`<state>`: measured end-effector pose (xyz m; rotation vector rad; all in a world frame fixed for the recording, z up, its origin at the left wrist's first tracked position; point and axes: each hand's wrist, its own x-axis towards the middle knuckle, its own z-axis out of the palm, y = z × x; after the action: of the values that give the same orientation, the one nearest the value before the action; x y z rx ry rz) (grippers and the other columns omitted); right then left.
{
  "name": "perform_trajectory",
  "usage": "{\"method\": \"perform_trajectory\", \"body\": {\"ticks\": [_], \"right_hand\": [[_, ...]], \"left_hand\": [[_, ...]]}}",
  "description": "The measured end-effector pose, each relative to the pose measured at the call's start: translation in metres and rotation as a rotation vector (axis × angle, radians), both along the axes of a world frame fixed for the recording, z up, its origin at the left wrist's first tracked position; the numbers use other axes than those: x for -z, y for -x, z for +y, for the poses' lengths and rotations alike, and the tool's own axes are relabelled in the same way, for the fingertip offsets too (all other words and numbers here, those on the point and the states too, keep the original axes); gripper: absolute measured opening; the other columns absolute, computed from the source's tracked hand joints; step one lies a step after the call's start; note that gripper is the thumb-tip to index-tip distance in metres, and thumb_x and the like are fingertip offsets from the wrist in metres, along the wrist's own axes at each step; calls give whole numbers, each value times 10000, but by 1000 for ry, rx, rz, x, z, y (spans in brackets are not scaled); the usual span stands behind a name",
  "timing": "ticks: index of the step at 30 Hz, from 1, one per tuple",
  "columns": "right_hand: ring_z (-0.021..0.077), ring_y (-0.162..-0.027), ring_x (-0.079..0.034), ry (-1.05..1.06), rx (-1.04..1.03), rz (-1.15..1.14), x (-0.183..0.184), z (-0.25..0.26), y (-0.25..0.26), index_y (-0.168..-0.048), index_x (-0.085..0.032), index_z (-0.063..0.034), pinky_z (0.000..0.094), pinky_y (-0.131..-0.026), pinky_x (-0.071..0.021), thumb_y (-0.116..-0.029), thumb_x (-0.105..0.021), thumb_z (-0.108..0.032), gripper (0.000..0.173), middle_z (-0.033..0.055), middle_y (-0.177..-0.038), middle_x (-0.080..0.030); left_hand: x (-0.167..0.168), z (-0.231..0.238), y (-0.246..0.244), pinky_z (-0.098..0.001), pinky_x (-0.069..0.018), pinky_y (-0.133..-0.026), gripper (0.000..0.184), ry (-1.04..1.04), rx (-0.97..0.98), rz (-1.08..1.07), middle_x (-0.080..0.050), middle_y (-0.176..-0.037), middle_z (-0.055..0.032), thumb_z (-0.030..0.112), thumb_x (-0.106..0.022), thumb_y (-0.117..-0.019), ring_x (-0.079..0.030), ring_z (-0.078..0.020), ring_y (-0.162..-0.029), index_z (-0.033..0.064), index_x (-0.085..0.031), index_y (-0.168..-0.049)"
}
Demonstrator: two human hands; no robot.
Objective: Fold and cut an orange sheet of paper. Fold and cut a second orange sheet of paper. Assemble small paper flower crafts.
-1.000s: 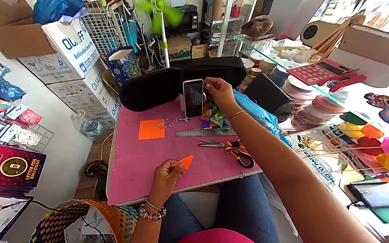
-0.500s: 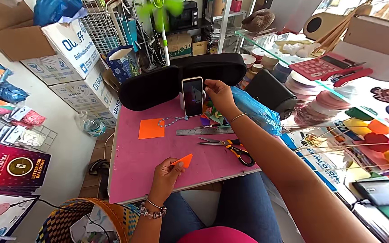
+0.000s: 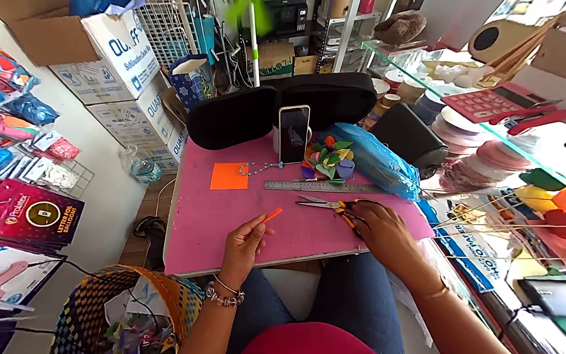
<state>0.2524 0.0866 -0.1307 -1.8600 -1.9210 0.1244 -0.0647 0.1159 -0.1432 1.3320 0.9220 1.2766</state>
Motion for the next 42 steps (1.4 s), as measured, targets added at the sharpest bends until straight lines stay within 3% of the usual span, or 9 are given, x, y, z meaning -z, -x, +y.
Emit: {"method": "perform_trajectory", "body": {"ticks": [6, 11, 16, 19, 21, 23, 28, 35, 42], "right_hand": [[462, -1300, -561, -95, -64, 112, 19, -44, -14, -1244, -662, 55, 619, -1067, -451, -956, -570, 24, 304, 240, -1372, -616], [519, -1301, -534, 50, 21, 6, 6, -50, -20, -1339, -594, 63, 682, -1041, -438, -808, -634, 200, 550, 278, -1402, -577], [569, -1054, -624, -33, 38, -151, 1, -48, -21, -1087, -725, 52, 742, -803, -486, -670, -845, 115, 438, 309, -1141, -665], [442, -928, -689, -44, -14, 58, -4, -56, -11, -1098, -728, 44, 644, -767, -535, -756, -752, -28, 350, 241, -1045, -704], [128, -789, -701, -58, -58, 453, -5, -60, 11, -1097, -679, -4, 321, -698, -593, -860, -669, -164, 286, 40, -924, -729], [29, -752, -695, -70, -193, 974, -12, -57, 40, -1118, -604, -75, 201, -663, -580, -920, -709, -215, 264, -51, -933, -754], [17, -728, -663, -121, -326, 1342, -26, -38, 97, -1091, -591, -85, 180, -665, -563, -887, -770, -159, 281, -60, -893, -719], [1, -695, -639, -19, -412, 1278, -34, -25, 102, -1037, -582, -88, 158, -645, -547, -884, -737, -54, 221, -81, -814, -671], [29, -785, -659, 187, -520, 1222, 2, -46, 96, -1065, -640, -118, 216, -690, -578, -938, -698, -484, 392, -71, -906, -682]], "left_hand": [[-12, -15, -9, -175, -541, -607, 238, 67, -118, -176, -757, -957, -46, 45, -531, -1033, -673, -50, -719, -34, -694, -1187], [-26, -23, -15, -207, -567, -640, 474, -33, -148, -170, -745, -944, -83, -15, -607, -972, -703, -100, -769, -90, -474, -1420], [-47, -35, -22, -187, -551, -621, 102, 89, -99, -198, -763, -951, -89, 8, -605, -979, -707, -81, -766, -15, -660, -1062], [-53, -42, -31, -210, -568, -663, 80, 252, -27, -291, -750, -979, -93, 16, -570, -1004, -711, -99, -816, 17, -644, -1035], [-52, -47, -39, -227, -566, -717, 75, 331, 7, -328, -702, -956, -46, 37, -566, -1010, -677, -92, -831, 44, -636, -1036], [-49, -52, -49, -223, -565, -714, 60, 370, 30, -354, -679, -905, -21, 48, -579, -1006, -661, -80, -791, 55, -635, -1025], [-42, -63, -59, -207, -559, -699, 59, 312, 87, -357, -690, -891, -9, 32, -633, -967, -659, -59, -768, 58, -647, -1017], [-33, -63, -44, -182, -567, -691, 59, 86, 74, -142, -729, -874, 24, 61, -649, -970, -682, -21, -768, 32, -694, -995], [-45, -56, -35, -158, -538, -580, 54, 146, -62, -208, -734, -820, -10, 34, -646, -955, -666, -24, -666, 46, -690, -928]]}}
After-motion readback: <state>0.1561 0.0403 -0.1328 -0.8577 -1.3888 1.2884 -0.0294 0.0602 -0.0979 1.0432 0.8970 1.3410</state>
